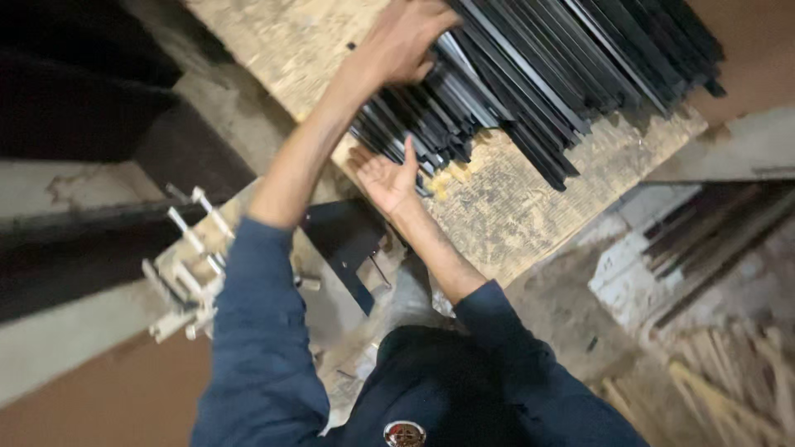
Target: The person gathers black picture frame moulding strips from piles on the floor, aligning them into a bundle by hand. They lift the bundle, carry it across the workshop, and place it onto a work table.
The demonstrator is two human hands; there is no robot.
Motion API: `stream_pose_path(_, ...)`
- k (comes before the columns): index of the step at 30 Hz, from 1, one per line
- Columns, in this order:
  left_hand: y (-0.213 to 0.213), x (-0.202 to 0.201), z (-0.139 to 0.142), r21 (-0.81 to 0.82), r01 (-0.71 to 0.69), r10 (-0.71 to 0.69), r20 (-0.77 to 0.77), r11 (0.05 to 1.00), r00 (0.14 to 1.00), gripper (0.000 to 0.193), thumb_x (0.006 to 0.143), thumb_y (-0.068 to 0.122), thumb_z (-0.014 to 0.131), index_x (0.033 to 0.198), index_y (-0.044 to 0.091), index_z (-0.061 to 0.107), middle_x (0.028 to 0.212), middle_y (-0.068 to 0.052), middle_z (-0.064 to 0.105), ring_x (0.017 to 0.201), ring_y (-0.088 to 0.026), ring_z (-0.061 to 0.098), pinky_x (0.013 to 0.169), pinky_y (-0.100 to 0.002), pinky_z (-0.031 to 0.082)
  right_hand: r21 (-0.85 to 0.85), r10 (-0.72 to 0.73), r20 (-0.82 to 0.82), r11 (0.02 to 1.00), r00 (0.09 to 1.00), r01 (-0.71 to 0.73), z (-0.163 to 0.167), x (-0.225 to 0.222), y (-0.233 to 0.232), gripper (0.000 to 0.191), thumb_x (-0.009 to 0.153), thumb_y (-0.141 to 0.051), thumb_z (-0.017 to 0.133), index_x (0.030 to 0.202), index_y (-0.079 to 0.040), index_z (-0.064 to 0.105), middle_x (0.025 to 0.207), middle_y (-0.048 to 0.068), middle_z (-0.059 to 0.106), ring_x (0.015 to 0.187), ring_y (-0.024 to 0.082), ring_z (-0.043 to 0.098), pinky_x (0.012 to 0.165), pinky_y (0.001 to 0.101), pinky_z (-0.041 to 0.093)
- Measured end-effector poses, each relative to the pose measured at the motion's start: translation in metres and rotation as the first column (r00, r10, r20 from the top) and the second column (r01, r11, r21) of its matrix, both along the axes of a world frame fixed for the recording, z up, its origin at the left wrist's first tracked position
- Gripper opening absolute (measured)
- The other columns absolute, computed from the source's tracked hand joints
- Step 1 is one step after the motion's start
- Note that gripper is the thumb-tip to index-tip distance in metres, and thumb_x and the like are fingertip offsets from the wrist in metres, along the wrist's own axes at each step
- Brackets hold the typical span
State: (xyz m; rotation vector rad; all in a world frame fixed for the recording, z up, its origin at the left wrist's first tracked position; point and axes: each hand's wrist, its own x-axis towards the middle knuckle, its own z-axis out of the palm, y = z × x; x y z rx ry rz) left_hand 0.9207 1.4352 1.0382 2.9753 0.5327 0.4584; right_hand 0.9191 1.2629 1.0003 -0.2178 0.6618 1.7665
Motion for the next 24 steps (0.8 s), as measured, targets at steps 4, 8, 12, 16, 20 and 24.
stream_pose_path(4,-0.135,-0.113,-0.008,-0.337,-0.315,0.447,0.464,0.888,0.765,0.044,0.091,0.007,0.078,0.133,0.003,0.067,0.133,-0.018,0.069,0.123,-0.036,0.067,0.105,-0.042,0.055,0.039,0.142,0.217,0.987,0.966,-0.154,-0.017,0.011,-0.033,0.101,0.086,-0.069,0.068,0.145,0.007,0.039,0.148,0.023,0.047,0.140,0.040,0.046,0.122,0.0567,0.035)
stream_pose_path(8,-0.372,-0.184,-0.082,-0.526,-0.751,0.892,0.411,0.399,0.186,0.030,0.088,0.007,0.080,0.116,0.005,0.073,0.107,-0.012,0.075,0.103,-0.026,0.072,0.096,-0.037,0.055,0.188,0.294,0.321,0.912,0.900,-0.365,-0.041,0.023,-0.087,0.087,0.088,-0.060,0.065,0.148,-0.001,0.045,0.154,0.018,0.050,0.142,0.034,0.048,0.117,0.0536,0.039)
stream_pose_path(12,-0.645,-0.173,-0.164,-0.744,-0.668,0.954,0.193,-0.009,-0.228,0.037,0.084,0.007,0.078,0.119,0.001,0.069,0.108,-0.011,0.075,0.101,-0.019,0.071,0.092,-0.033,0.055,0.207,0.438,0.399,0.813,0.805,-0.545,-0.052,0.015,-0.191,0.066,0.100,-0.051,0.063,0.144,-0.004,0.048,0.147,0.017,0.054,0.136,0.032,0.052,0.114,0.0499,0.043)
stream_pose_path(16,-0.829,-0.118,-0.204,-0.879,-0.346,0.824,-0.086,-0.327,-0.560,0.036,0.079,0.006,0.074,0.115,0.002,0.070,0.099,-0.014,0.078,0.094,-0.025,0.076,0.084,-0.036,0.061,0.138,0.683,0.524,0.522,0.509,-0.842,-0.058,-0.009,-0.311,0.053,0.096,-0.046,0.062,0.134,-0.009,0.058,0.137,0.010,0.064,0.129,0.027,0.059,0.106,0.0441,0.048)
stream_pose_path(20,-0.908,-0.103,-0.209,-0.557,-0.791,0.820,0.310,-0.253,-0.480,0.022,0.079,0.005,0.080,0.098,0.004,0.070,0.112,-0.017,0.076,0.104,-0.032,0.074,0.091,-0.037,0.059,0.106,0.780,0.616,0.051,0.106,-0.993,-0.069,-0.058,-0.432,0.042,0.098,-0.039,0.065,0.130,-0.011,0.060,0.134,0.007,0.065,0.128,0.024,0.058,0.106,0.0415,0.047)
stream_pose_path(24,-0.990,-0.087,-0.184,-0.824,-0.423,0.656,0.085,-0.378,-0.750,0.040,0.078,0.009,0.077,0.117,0.001,0.071,0.111,-0.018,0.075,0.098,-0.029,0.075,0.088,-0.040,0.058,0.034,0.699,0.678,-0.339,-0.228,-0.940,-0.075,-0.108,-0.556,0.043,0.097,-0.037,0.066,0.131,-0.011,0.061,0.135,0.007,0.065,0.128,0.023,0.059,0.107,0.0394,0.047)
